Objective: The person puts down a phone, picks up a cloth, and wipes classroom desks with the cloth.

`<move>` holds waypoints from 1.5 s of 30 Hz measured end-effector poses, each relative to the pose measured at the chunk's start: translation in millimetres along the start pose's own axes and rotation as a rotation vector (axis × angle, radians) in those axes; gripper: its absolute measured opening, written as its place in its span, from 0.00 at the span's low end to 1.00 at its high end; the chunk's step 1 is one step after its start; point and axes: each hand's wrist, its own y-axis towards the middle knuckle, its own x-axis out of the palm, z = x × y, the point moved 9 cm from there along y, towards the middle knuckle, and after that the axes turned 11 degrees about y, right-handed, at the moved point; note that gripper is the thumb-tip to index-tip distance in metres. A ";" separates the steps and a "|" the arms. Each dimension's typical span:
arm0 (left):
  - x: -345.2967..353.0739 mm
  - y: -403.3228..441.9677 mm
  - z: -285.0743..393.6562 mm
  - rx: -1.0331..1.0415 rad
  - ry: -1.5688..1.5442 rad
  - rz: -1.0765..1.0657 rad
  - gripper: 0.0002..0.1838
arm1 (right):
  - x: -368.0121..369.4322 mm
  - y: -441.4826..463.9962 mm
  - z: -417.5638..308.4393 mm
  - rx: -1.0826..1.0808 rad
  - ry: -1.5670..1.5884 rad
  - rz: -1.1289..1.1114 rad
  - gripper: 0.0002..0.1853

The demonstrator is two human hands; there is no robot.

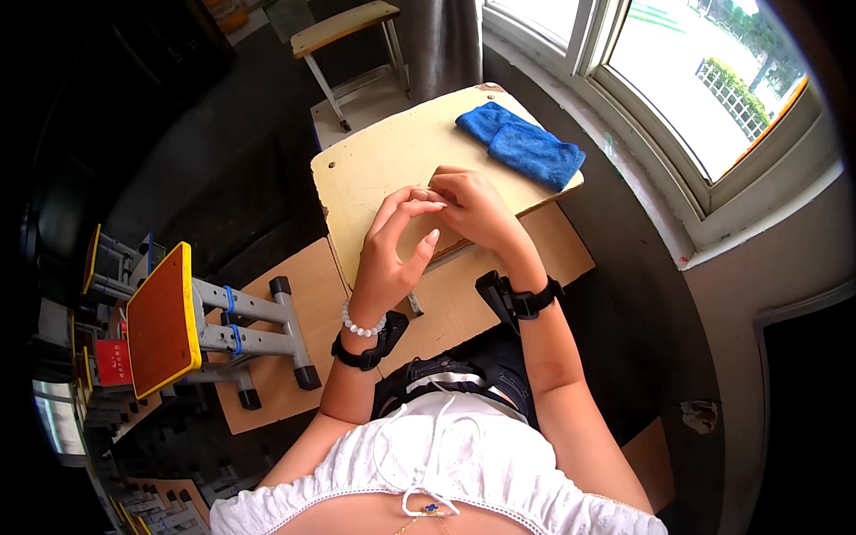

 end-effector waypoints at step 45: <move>-2.9 0.5 2.6 0.008 -0.004 -0.005 0.13 | -0.3 -0.6 -3.3 0.022 0.000 -0.004 0.06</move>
